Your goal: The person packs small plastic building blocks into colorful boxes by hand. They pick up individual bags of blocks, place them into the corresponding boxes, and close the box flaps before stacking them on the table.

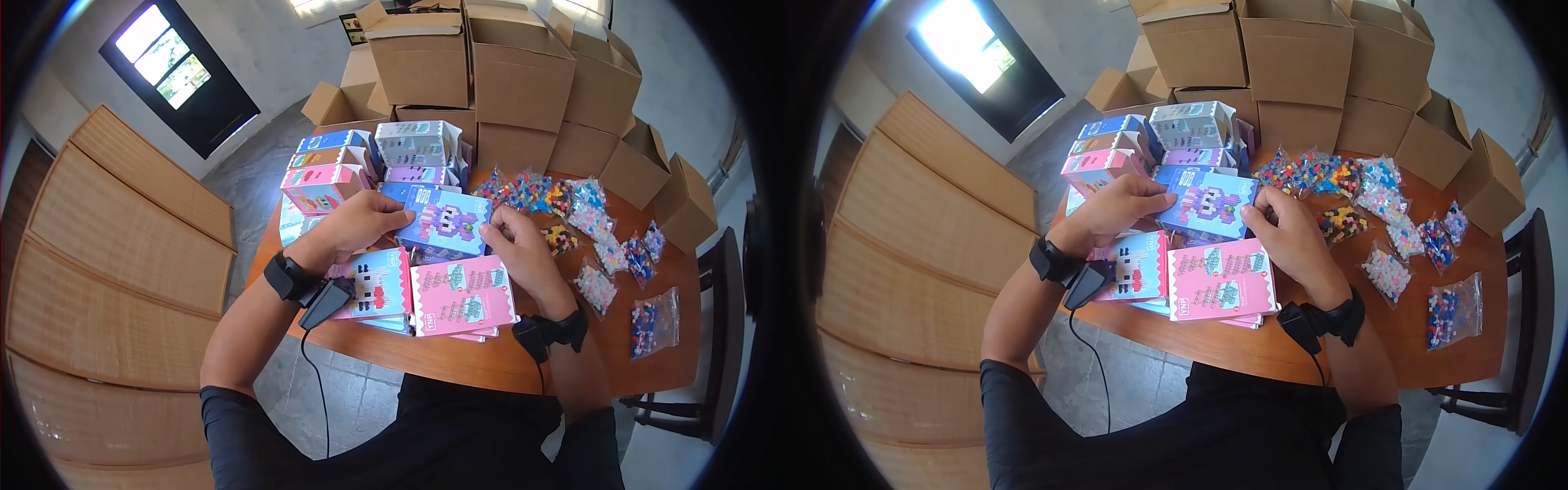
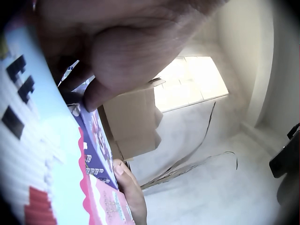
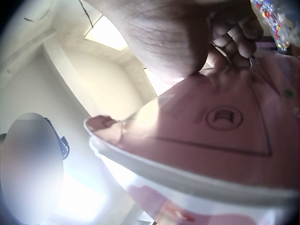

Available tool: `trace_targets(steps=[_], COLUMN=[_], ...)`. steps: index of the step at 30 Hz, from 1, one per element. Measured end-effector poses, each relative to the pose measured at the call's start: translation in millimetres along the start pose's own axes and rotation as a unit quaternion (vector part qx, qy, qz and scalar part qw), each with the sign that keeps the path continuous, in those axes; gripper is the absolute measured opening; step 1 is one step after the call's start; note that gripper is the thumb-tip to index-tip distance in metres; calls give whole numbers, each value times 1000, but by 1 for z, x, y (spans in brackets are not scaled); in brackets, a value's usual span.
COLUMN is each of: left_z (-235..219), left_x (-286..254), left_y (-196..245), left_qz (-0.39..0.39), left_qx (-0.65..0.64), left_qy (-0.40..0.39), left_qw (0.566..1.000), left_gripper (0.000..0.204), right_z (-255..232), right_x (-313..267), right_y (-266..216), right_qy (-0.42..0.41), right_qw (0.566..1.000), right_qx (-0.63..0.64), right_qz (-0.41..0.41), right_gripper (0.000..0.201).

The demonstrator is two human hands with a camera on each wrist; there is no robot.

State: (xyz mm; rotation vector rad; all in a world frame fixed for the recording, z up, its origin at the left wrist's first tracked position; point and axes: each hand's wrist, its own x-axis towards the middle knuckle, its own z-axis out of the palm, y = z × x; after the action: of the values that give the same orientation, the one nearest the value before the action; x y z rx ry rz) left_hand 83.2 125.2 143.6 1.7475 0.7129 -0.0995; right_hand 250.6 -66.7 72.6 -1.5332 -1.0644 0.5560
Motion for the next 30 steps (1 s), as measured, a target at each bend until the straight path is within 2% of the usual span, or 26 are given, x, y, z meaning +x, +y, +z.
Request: trace_targets(steps=[5,8,14,17,20,21,23,24,26,29,30], left_z=[6,3,-3,-7,-8,-13,-35,-47,-72,-102,-108], left_x=[-5,1,-1,-1,-13,-14,-17,-18,-21,-15,-14], left_y=[12,2,1,-5,-1,-3,-7,-8,-9,-29,-37], left_qz=[-41,-28,-52,-38,-7,49,161,205,283,254,254], left_qx=[36,-47,-65,-52,-6,31,106,193,358,497,486], left_qy=[12,-15,-34,-38,27,55,108,177,306,281,283], left_qw=[998,998,996,997,1000,997,975,943,836,781,787], left_gripper=[29,28,28,29,28,26,22,22,24,44,48], right_z=[1,3,3,2,-1,-6,-16,-22,-32,-48,-53], right_x=[-2,-3,-5,-8,-14,-18,-25,-31,-44,-66,-72], right_y=[-5,-5,1,7,7,7,13,15,18,28,30], right_qy=[0,10,12,48,91,100,121,129,145,142,138], right_qw=[1000,1000,999,993,986,984,980,981,981,984,985], right_qx=[-5,6,48,106,142,144,150,137,111,88,85], right_qz=[1,-12,-2,-14,-1,14,41,50,69,61,60], right_gripper=[25,25,25,25,23,21,23,23,23,21,21])
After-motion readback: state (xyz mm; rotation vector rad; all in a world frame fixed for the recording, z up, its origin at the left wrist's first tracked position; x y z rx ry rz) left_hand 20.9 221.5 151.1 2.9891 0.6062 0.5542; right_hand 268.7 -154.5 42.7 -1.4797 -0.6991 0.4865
